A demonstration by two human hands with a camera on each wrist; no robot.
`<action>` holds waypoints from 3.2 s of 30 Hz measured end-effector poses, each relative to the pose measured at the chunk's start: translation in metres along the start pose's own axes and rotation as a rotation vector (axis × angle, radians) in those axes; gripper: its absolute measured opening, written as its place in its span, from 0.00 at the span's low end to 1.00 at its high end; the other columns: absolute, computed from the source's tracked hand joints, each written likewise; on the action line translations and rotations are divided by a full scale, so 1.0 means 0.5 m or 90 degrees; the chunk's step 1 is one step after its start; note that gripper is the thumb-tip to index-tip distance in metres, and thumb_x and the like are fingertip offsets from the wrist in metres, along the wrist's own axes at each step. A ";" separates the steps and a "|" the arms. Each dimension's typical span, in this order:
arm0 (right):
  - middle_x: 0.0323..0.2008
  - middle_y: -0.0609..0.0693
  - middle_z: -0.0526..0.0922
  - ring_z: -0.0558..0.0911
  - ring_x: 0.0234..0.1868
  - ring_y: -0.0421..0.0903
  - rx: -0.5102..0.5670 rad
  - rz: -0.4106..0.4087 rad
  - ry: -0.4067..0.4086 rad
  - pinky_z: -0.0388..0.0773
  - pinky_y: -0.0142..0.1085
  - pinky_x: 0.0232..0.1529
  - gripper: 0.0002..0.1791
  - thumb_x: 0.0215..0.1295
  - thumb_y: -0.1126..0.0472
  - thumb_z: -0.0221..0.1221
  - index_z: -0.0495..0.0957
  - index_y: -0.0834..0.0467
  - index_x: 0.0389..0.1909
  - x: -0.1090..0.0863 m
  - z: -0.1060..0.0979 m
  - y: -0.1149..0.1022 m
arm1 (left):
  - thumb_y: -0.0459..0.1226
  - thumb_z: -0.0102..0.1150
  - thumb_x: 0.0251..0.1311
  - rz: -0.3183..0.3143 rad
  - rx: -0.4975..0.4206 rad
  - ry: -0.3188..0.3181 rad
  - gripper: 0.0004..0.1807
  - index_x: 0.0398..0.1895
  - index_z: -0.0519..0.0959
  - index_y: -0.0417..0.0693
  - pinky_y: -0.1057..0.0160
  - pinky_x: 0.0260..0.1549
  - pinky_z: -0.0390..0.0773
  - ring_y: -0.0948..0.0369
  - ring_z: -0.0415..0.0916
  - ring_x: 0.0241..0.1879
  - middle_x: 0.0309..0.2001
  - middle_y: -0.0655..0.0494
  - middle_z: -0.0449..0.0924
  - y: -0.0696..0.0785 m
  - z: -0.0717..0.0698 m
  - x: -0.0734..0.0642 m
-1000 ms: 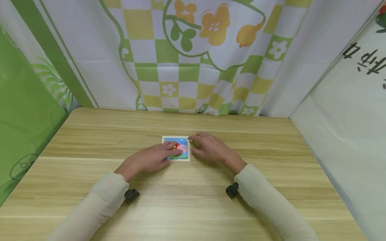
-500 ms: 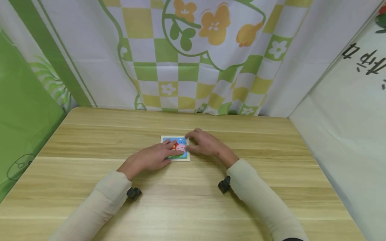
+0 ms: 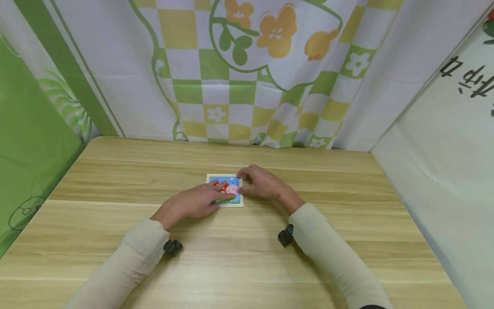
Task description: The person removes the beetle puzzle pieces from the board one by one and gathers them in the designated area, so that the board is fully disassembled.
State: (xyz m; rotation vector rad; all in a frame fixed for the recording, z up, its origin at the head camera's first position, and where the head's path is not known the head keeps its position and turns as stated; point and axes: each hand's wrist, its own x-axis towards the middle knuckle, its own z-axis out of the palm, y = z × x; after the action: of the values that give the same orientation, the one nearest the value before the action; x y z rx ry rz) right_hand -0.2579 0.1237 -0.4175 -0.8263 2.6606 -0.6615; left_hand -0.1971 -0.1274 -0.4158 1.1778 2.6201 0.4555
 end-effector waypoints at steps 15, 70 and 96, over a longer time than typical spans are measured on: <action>0.41 0.49 0.79 0.76 0.42 0.47 0.052 0.031 -0.039 0.73 0.41 0.48 0.22 0.64 0.54 0.72 0.78 0.57 0.55 0.021 -0.015 -0.014 | 0.29 0.51 0.72 -0.010 -0.013 -0.011 0.28 0.74 0.73 0.51 0.38 0.68 0.59 0.32 0.52 0.74 0.77 0.34 0.56 0.003 -0.004 0.003; 0.50 0.52 0.82 0.78 0.54 0.48 0.036 -0.025 -0.034 0.73 0.44 0.59 0.25 0.64 0.59 0.72 0.81 0.60 0.61 0.035 -0.015 -0.009 | 0.35 0.55 0.73 -0.034 -0.012 -0.010 0.29 0.77 0.68 0.51 0.39 0.68 0.61 0.37 0.53 0.75 0.77 0.37 0.58 -0.001 -0.005 0.009; 0.54 0.55 0.79 0.76 0.55 0.50 0.006 -0.040 -0.007 0.72 0.44 0.59 0.25 0.64 0.61 0.72 0.79 0.62 0.60 0.026 -0.010 -0.021 | 0.37 0.56 0.64 -0.100 0.006 -0.034 0.34 0.76 0.71 0.59 0.34 0.58 0.71 0.39 0.59 0.73 0.78 0.47 0.59 0.003 -0.014 0.018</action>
State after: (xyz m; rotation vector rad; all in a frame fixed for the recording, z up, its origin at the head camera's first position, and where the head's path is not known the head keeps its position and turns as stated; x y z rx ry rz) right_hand -0.2653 0.1101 -0.4098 -0.9116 2.6293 -0.6812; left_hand -0.2043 -0.1207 -0.4095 0.9630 2.6457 0.3757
